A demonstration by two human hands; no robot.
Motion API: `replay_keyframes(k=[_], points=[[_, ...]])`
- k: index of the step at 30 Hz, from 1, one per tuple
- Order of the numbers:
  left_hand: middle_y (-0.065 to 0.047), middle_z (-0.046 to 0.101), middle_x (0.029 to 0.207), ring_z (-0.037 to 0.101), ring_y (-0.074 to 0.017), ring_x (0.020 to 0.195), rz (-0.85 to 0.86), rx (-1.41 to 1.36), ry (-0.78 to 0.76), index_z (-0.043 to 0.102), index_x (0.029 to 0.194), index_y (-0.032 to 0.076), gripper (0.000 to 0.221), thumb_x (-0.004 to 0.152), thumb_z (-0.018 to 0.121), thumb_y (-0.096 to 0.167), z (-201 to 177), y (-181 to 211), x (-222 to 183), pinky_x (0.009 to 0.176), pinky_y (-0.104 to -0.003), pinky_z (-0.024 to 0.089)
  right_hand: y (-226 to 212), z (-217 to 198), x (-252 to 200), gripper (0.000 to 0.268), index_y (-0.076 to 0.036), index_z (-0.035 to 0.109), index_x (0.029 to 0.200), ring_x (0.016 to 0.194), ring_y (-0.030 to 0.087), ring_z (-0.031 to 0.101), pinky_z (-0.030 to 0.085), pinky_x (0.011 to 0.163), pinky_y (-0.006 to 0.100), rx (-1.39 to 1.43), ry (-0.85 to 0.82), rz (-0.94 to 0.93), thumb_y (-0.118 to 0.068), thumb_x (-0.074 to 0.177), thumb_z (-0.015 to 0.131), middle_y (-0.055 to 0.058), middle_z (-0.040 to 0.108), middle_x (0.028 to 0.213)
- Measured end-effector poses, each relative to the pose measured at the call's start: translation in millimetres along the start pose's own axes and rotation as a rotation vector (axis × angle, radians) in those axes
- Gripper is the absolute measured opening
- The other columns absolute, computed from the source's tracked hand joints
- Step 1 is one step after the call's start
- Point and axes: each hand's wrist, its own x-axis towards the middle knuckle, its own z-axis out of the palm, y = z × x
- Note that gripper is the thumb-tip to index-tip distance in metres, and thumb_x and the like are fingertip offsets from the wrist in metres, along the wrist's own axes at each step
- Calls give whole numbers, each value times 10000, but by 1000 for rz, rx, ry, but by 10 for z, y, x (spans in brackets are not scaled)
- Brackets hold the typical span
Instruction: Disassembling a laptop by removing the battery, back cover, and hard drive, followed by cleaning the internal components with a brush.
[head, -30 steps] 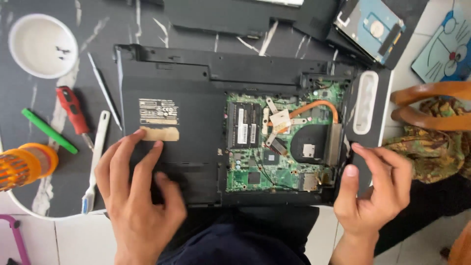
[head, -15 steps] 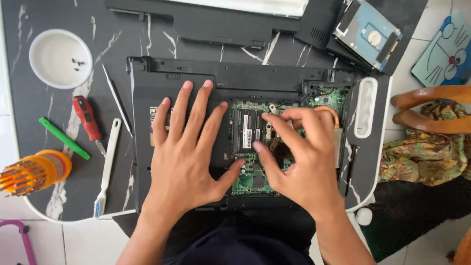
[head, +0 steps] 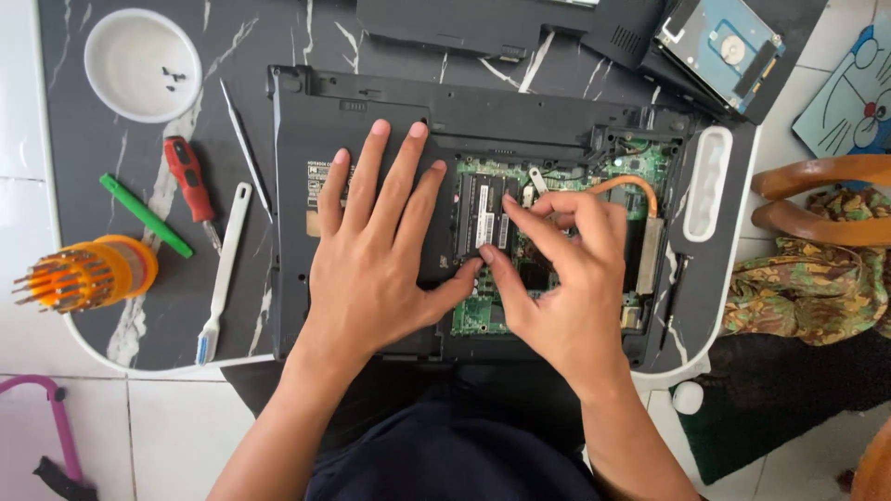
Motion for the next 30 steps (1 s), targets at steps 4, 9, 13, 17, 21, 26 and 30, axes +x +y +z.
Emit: replay_keyframes(k=[4,9,13,17,21,26,30], points=[[-222,382,1619,292,-401,1534,11,13,-27,608,1430,-63,758,895,784,445,-12,9,-26,1255,-561,203,31,-31,-10,406,10,739,1171,978,265,491,465,878,356,38,-16,-10,26,768,790,124,596,1129],[-199,511,1476,439,-401,1391,-123,-56,52,629,1301,-32,594,873,814,335,-355,114,-235,1166,-538,332,129,-209,-25,365,-13,766,1163,1057,295,500,454,918,384,-78,37,-40,24,804,816,130,588,1149],[-189,593,1318,570,-388,1208,-259,-107,199,677,1129,-53,346,812,800,14,-450,38,-489,1041,-483,486,274,-215,-89,332,-23,791,1150,1051,280,501,459,892,379,-66,40,-63,6,824,847,130,585,1144],[-212,557,1425,555,-408,1320,-204,-81,133,663,1225,-71,394,855,773,10,-414,-37,-647,1105,-482,478,262,-184,-99,277,0,793,1140,1043,284,509,462,855,373,-73,47,-93,35,866,813,142,569,1137],[-209,585,1355,572,-399,1272,-233,-100,225,689,1164,-62,351,833,787,3,-388,-1,-733,1082,-482,489,244,-194,-123,308,-16,796,1166,1007,258,495,393,749,346,-105,39,-64,26,863,824,122,582,1143],[-144,634,1039,553,-319,970,-359,113,542,649,1082,-47,261,863,778,-106,-619,-223,-1064,946,-449,425,233,-187,-129,307,7,787,1172,1026,279,511,421,761,363,-105,32,-73,33,868,822,143,581,1153],[-178,511,985,418,-239,784,-530,81,724,476,1132,-111,203,1083,655,-195,-839,-611,-1423,725,-350,372,218,-188,-140,284,52,780,1175,1031,308,530,481,888,402,-102,34,-125,57,893,805,179,582,1158]])
